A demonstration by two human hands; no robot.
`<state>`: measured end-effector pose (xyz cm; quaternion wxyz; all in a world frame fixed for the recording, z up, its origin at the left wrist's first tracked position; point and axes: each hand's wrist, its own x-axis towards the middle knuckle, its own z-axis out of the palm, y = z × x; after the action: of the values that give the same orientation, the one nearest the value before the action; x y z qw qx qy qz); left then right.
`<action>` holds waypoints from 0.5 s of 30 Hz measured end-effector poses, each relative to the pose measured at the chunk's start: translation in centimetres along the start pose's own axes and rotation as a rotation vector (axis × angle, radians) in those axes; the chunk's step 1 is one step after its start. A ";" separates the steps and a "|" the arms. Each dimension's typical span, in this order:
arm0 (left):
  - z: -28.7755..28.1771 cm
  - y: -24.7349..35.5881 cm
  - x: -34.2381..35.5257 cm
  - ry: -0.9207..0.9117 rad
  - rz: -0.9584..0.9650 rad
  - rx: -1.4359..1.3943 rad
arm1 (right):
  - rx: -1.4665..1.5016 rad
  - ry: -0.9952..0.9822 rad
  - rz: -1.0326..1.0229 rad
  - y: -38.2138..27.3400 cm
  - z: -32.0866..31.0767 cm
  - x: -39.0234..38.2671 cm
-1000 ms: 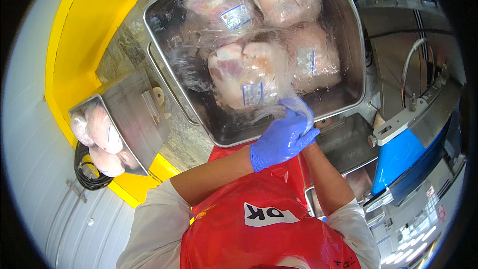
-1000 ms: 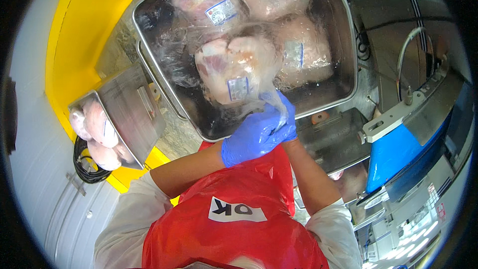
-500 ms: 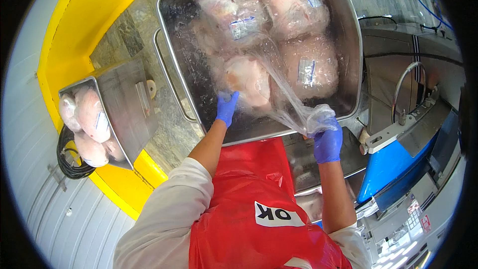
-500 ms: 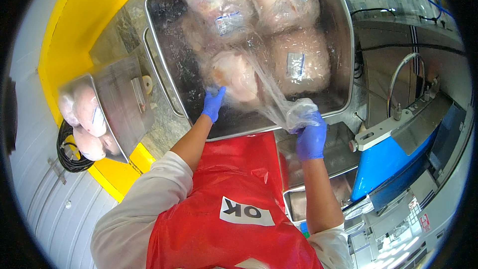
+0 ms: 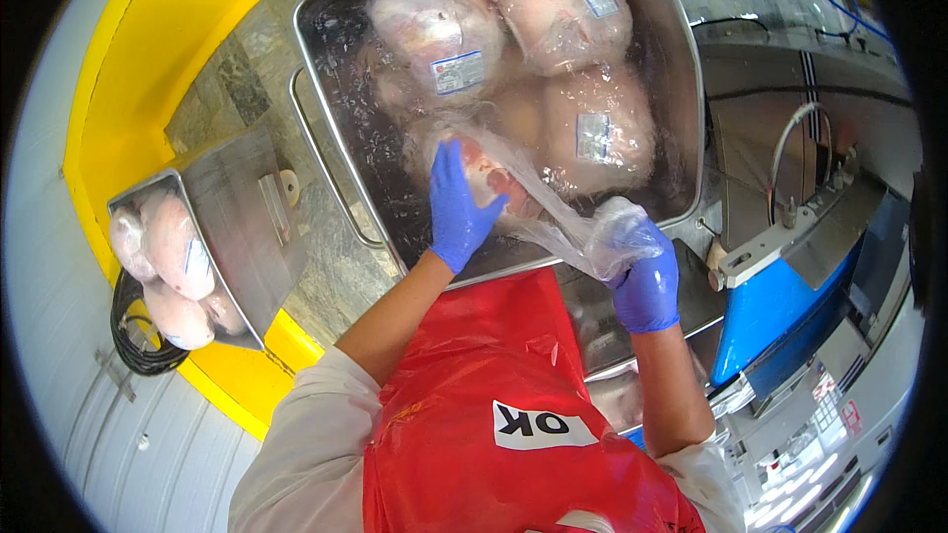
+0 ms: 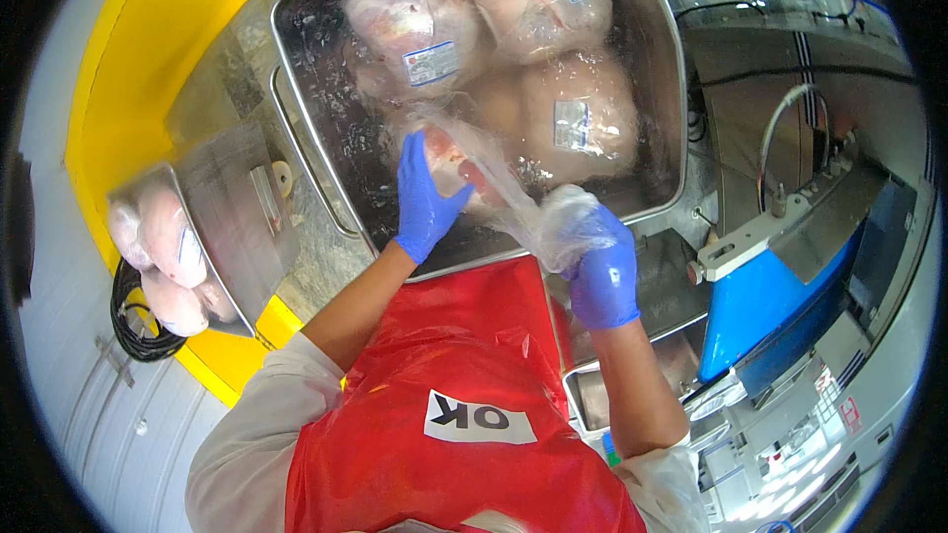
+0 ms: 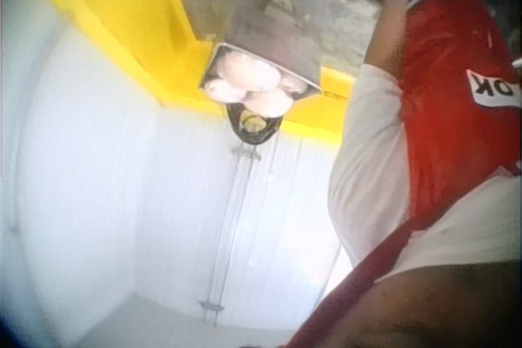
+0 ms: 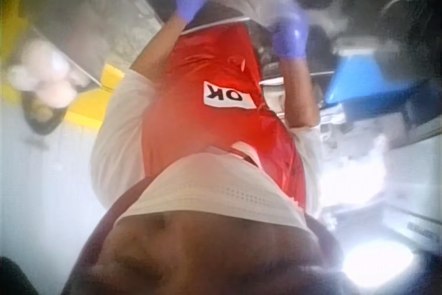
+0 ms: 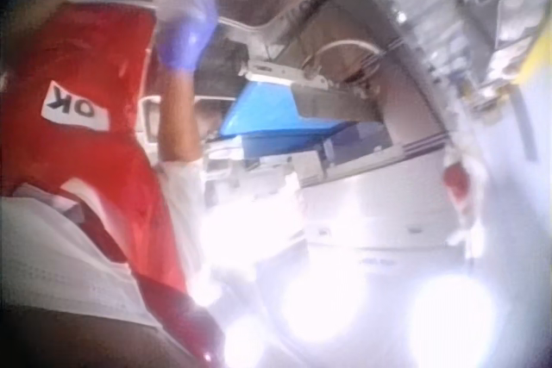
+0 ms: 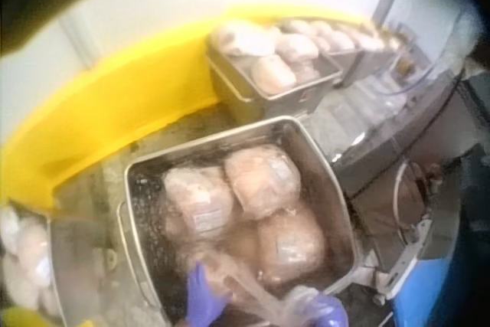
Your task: The person removes a large piece of pork from a plastic bag and places it on a blue cutting board. Using a knife, they trim fat and connective tissue from the meat, placing the trimmed pieces into a metal tray. The person then retrieves another piece of pork from a bin and repeats the trimming process.
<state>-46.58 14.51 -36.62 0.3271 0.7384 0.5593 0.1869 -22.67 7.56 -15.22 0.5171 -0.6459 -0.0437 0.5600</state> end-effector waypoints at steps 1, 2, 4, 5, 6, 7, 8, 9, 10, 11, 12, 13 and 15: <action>-1.1 1.5 1.0 -0.124 0.110 0.026 | -0.034 -0.068 -0.048 -0.9 0.7 0.0; -1.6 2.5 2.1 -0.237 0.225 0.070 | -0.094 -0.111 -0.095 -1.9 1.5 0.2; -1.2 3.5 4.7 -0.473 0.381 0.074 | -0.203 -0.187 -0.150 -4.3 3.0 1.7; -0.2 3.6 6.2 -0.601 0.417 0.031 | -0.244 -0.226 -0.290 -5.4 3.6 2.8; 1.2 3.7 7.8 -0.654 0.432 -0.094 | -0.212 -0.236 -0.320 -6.5 4.2 3.8; 2.5 3.9 9.2 -0.711 0.317 -0.282 | -0.047 -0.254 -0.322 -7.1 4.7 5.0; 3.5 4.1 10.4 -0.682 0.289 -0.388 | -0.114 -0.171 -0.343 -7.3 5.2 6.6; 3.4 3.9 11.4 -0.688 0.247 -0.284 | -0.137 -0.146 -0.398 -7.4 5.3 8.3; 3.2 3.8 12.6 -0.712 0.189 -0.155 | -0.131 -0.184 -0.509 -7.2 4.7 9.8; 2.2 4.0 12.5 -0.731 0.109 -0.137 | -0.213 -0.075 -0.482 -6.1 4.0 10.4; 0.8 4.1 12.9 -0.709 0.048 -0.199 | -0.266 -0.031 -0.524 -4.3 3.6 11.2; -0.9 4.1 13.5 -0.666 0.009 -0.282 | -0.311 0.001 -0.592 -2.0 3.1 11.9; -3.8 4.9 14.6 -0.620 -0.035 -0.375 | -0.664 0.120 -0.469 4.0 2.7 11.4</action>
<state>-41.12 28.60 -31.83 0.6140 0.6776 0.4020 0.0478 -22.65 14.64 -25.37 0.3959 -0.7818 -0.3376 0.3436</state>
